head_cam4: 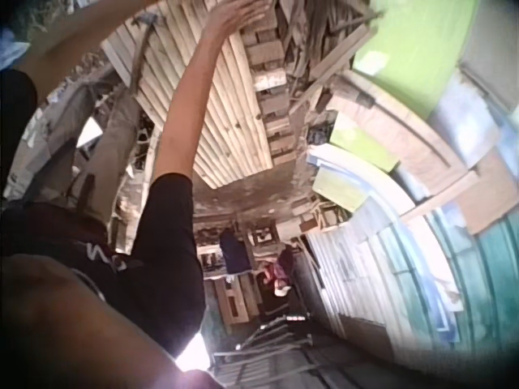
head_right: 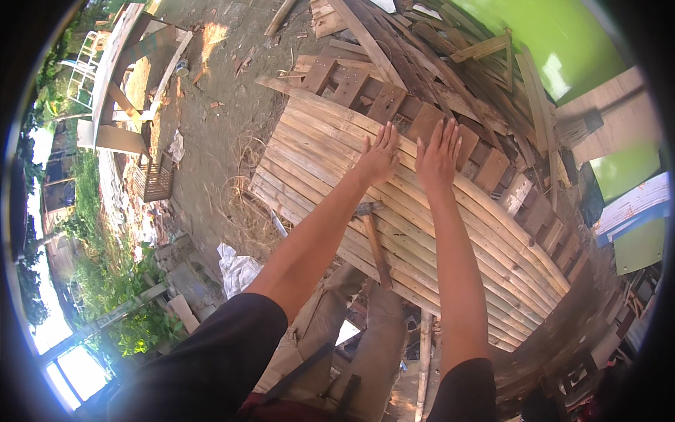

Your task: The person positions a wooden slat onto a pallet frame, then uses a hand saw to cut the slat to length. After cutting, the person uses a hammer to drive nails into the slat to secure it to the pallet frame.

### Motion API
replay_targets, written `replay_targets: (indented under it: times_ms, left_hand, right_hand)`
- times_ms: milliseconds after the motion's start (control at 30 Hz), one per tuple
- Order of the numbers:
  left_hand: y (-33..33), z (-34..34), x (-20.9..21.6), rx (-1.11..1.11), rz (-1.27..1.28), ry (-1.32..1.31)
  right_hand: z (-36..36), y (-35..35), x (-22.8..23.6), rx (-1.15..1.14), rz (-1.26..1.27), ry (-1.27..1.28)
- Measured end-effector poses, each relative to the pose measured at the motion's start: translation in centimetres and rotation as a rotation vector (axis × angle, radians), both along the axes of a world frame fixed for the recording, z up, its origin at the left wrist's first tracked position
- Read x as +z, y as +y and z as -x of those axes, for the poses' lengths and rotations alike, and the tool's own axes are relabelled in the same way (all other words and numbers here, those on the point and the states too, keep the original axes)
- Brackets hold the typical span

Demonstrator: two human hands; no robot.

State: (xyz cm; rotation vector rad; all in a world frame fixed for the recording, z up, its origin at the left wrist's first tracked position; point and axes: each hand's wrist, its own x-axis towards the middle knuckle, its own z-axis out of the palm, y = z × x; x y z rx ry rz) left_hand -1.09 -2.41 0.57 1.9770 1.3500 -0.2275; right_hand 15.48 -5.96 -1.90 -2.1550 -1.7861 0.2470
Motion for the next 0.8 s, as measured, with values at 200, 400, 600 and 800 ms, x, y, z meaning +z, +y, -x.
replay_targets:
  times_ms: [200, 400, 600, 800]
  left_hand:
    - [0.8, 1.2, 0.1, 0.145, 0.099, -0.325]
    - [1.7, 4.7, 0.8, 0.295, 0.167, -0.593]
    - [11.7, 17.2, 2.0, 0.564, -0.452, -0.554]
    - [21.4, 27.9, -0.5, 0.017, -0.491, 0.010]
  right_hand:
    - [4.5, 5.1, -2.0, -0.043, 0.007, -0.060]
    - [5.7, 4.4, -1.5, 0.022, 0.065, -0.204]
    - [5.3, 4.9, -1.3, 0.027, 0.049, -0.230]
    - [6.0, 5.3, -0.6, 0.046, 0.059, -0.201]
